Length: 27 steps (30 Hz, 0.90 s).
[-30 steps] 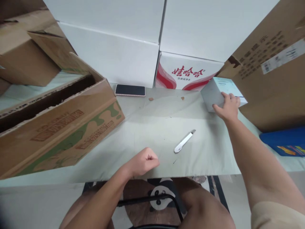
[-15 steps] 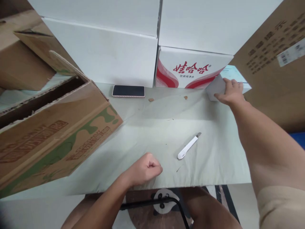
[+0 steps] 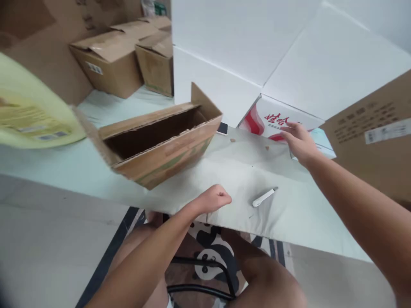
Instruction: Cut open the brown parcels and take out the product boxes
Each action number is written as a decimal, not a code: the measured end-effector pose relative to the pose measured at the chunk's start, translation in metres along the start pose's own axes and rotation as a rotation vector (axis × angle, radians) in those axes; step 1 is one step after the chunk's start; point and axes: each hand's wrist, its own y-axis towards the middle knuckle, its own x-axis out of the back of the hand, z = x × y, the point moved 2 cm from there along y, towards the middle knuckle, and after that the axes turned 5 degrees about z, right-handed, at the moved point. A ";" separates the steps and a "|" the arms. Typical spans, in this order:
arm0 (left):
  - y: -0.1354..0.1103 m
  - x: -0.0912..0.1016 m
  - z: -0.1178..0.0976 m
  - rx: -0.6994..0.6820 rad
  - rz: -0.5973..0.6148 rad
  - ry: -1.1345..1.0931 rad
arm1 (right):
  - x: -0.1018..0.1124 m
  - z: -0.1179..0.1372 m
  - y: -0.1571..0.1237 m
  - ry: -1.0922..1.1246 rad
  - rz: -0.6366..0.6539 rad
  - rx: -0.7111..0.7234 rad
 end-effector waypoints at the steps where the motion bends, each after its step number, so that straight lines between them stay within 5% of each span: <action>1: -0.003 0.001 0.000 0.001 -0.025 0.002 | -0.015 0.026 -0.002 0.092 0.073 0.005; 4: -0.010 0.004 -0.002 -0.008 -0.052 0.007 | -0.059 0.109 -0.011 0.184 0.238 0.098; 7: -0.016 0.007 -0.005 0.003 -0.066 0.035 | -0.096 0.183 -0.018 0.041 0.368 0.198; 11: -0.021 0.010 -0.007 -0.005 -0.051 0.050 | -0.123 0.222 -0.016 -0.274 0.569 0.098; 14: -0.026 0.013 -0.008 -0.011 -0.057 0.070 | -0.120 0.207 -0.014 -0.281 0.653 -0.139; 18: -0.030 0.013 -0.012 -0.002 -0.087 0.109 | -0.100 0.166 -0.040 -0.029 0.787 -0.406; 24: -0.030 -0.002 -0.014 0.036 -0.009 0.224 | -0.067 0.085 -0.115 0.460 0.593 -0.431; 27: -0.026 -0.013 -0.009 0.039 0.013 0.220 | -0.039 0.032 -0.146 0.500 0.435 -0.376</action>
